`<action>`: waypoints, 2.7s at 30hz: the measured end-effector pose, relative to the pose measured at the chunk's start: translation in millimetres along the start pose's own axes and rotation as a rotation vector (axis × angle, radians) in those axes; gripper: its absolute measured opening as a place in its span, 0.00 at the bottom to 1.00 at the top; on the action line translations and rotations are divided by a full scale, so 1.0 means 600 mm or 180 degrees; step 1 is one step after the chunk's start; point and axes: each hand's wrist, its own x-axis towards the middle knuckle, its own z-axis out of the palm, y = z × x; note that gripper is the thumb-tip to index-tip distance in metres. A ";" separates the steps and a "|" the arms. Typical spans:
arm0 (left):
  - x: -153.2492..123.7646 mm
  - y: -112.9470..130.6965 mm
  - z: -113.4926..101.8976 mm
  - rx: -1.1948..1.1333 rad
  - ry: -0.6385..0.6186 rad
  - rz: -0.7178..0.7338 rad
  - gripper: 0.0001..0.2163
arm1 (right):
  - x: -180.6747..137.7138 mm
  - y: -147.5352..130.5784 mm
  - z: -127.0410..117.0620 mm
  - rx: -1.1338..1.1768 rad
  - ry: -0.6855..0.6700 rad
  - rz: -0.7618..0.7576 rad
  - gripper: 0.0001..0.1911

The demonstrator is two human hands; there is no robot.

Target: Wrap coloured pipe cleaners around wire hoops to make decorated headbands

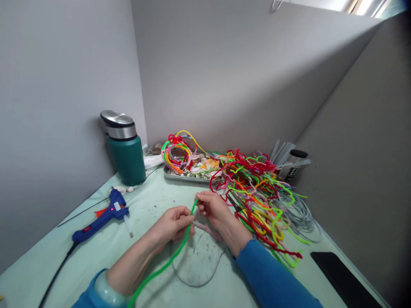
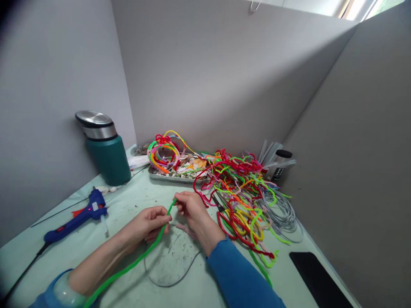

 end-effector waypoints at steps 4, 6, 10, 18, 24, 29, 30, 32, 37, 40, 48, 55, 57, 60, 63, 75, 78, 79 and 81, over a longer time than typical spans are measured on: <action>-0.003 0.001 -0.003 0.0166 -0.0284 -0.0169 0.12 | 0.009 -0.012 -0.018 0.0121 0.0388 -0.0260 0.12; -0.005 0.002 -0.003 0.0319 -0.0354 -0.0241 0.14 | 0.014 -0.022 -0.032 0.0203 0.0582 -0.0377 0.13; -0.006 0.002 -0.003 0.0369 -0.0253 -0.0258 0.16 | 0.019 -0.041 -0.055 0.0314 0.0857 -0.0595 0.14; 0.009 -0.007 -0.018 -0.0274 0.0253 -0.0157 0.15 | -0.010 -0.024 -0.009 -0.0940 -0.0113 -0.0208 0.16; 0.010 -0.009 -0.017 -0.0273 0.0297 -0.0125 0.16 | -0.014 0.003 0.016 -0.1019 -0.0118 -0.0506 0.12; 0.009 -0.008 -0.017 -0.0142 0.0231 -0.0153 0.17 | -0.001 -0.015 -0.005 -0.0461 0.0405 -0.0732 0.12; 0.008 -0.008 -0.017 -0.0114 0.0206 -0.0164 0.17 | 0.001 -0.020 -0.011 -0.0400 0.0493 -0.0756 0.12; 0.008 -0.008 -0.018 -0.0088 0.0146 -0.0200 0.16 | 0.005 -0.027 -0.023 -0.0326 0.0617 -0.0805 0.13; 0.005 -0.007 -0.019 -0.0140 -0.0062 -0.0278 0.15 | 0.012 -0.033 -0.039 -0.0196 0.0805 -0.0908 0.14; 0.004 -0.006 -0.017 -0.0083 -0.0106 -0.0267 0.15 | 0.014 -0.033 -0.043 -0.0140 0.0878 -0.0962 0.14; 0.009 -0.010 -0.019 -0.0070 0.0191 -0.0186 0.13 | 0.001 -0.026 -0.024 -0.0512 0.0334 -0.0633 0.15; 0.009 -0.013 -0.018 -0.0105 0.0339 -0.0168 0.12 | -0.013 0.004 0.018 -0.1558 -0.0349 -0.0913 0.08; 0.010 -0.013 -0.017 -0.0103 0.0338 -0.0167 0.13 | -0.013 0.009 0.020 -0.1767 -0.0286 -0.1046 0.10; 0.010 -0.010 -0.016 -0.0278 0.0345 -0.0127 0.13 | -0.008 0.011 0.014 -0.2006 -0.0046 -0.1220 0.09; 0.011 -0.007 -0.017 -0.0467 0.0430 -0.0098 0.13 | -0.003 0.008 0.004 -0.2115 0.0130 -0.1314 0.08; 0.011 -0.011 -0.021 -0.0503 0.0391 0.0076 0.09 | -0.003 0.006 0.005 -0.1862 -0.0040 -0.1255 0.08; 0.010 -0.008 -0.020 -0.0487 0.0346 0.0079 0.08 | -0.002 0.008 0.003 -0.1882 -0.0107 -0.1155 0.08; 0.010 -0.007 -0.019 -0.0452 0.0339 0.0072 0.08 | -0.001 0.010 0.003 -0.1858 -0.0088 -0.1122 0.09; 0.010 -0.006 -0.017 -0.0326 0.0360 -0.0001 0.08 | -0.001 0.012 0.004 -0.1791 -0.0042 -0.1066 0.09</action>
